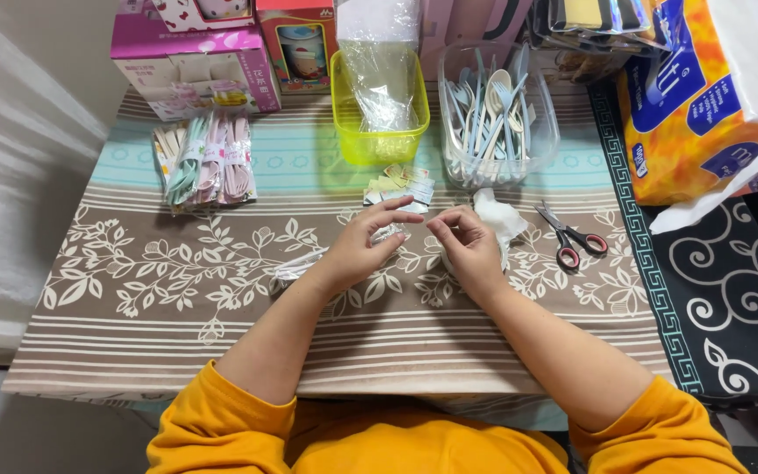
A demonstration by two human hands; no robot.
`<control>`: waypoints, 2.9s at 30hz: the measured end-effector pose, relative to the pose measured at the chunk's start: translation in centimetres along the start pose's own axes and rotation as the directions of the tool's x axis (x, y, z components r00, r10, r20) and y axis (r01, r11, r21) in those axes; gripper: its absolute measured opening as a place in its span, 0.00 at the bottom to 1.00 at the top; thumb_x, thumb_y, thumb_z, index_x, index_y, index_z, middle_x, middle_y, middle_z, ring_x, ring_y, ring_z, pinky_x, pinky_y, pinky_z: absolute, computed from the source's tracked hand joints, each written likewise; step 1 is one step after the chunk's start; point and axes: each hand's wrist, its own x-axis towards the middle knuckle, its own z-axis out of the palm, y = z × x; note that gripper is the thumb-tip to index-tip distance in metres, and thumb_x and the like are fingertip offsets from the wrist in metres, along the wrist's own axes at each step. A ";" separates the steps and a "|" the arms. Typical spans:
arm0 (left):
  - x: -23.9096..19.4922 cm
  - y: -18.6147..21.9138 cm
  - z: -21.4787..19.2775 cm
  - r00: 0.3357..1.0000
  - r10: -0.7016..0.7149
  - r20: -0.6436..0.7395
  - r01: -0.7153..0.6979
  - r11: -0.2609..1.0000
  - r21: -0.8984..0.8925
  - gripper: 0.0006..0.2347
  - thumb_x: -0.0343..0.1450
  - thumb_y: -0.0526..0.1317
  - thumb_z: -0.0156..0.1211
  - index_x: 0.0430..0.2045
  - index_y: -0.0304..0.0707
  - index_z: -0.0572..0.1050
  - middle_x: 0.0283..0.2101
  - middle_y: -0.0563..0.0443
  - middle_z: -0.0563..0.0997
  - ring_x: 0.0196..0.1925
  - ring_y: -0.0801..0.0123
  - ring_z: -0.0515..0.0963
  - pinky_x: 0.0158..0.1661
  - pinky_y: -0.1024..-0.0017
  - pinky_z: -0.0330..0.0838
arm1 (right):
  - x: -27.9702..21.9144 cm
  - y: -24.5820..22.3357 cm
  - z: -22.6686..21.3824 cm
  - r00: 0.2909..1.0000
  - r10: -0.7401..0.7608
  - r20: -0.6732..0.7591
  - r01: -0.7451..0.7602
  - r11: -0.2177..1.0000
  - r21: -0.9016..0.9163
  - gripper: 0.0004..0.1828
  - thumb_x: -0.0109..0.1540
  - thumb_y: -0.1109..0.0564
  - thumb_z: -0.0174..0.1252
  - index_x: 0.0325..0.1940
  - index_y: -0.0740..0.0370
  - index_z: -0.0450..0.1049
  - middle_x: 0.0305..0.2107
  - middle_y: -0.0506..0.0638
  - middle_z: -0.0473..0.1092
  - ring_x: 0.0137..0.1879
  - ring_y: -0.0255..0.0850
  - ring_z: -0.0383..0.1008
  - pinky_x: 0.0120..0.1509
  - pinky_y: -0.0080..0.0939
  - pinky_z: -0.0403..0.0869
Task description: The person assembles a cutlery set consisting of a spoon, fork, and chopsticks. They place the items together, wrap them in a clear plastic sleeve, and secure the bundle with a paper label. The person uses scissors to trim the label and places the finished set on the table.
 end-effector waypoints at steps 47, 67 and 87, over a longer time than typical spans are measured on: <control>6.5 5.2 -4.4 1.000 -0.015 -0.019 0.016 0.999 0.043 0.06 0.67 0.33 0.65 0.36 0.38 0.80 0.32 0.47 0.84 0.35 0.64 0.86 0.41 0.67 0.82 | 7.0 -10.0 0.2 0.956 -0.098 0.277 0.092 0.995 0.036 0.36 0.56 0.68 0.69 0.67 0.62 0.64 0.34 0.56 0.75 0.42 0.41 0.77 0.50 0.40 0.80; 6.9 4.8 -5.8 0.988 -0.045 -0.145 0.040 0.998 -0.040 0.07 0.68 0.37 0.68 0.37 0.38 0.82 0.35 0.48 0.86 0.36 0.69 0.86 0.40 0.71 0.82 | 7.9 -7.7 0.3 0.973 -0.169 0.155 0.149 0.980 0.134 0.33 0.61 0.68 0.66 0.67 0.63 0.62 0.35 0.58 0.75 0.42 0.40 0.78 0.51 0.40 0.80; 7.0 4.5 -5.1 0.989 0.058 -0.139 -0.078 0.987 -0.140 0.07 0.67 0.29 0.68 0.38 0.30 0.82 0.38 0.42 0.83 0.43 0.59 0.86 0.46 0.65 0.82 | 7.9 -7.9 0.4 0.963 -0.261 0.061 0.243 0.947 0.209 0.33 0.60 0.72 0.65 0.66 0.67 0.62 0.35 0.60 0.73 0.42 0.40 0.77 0.50 0.41 0.80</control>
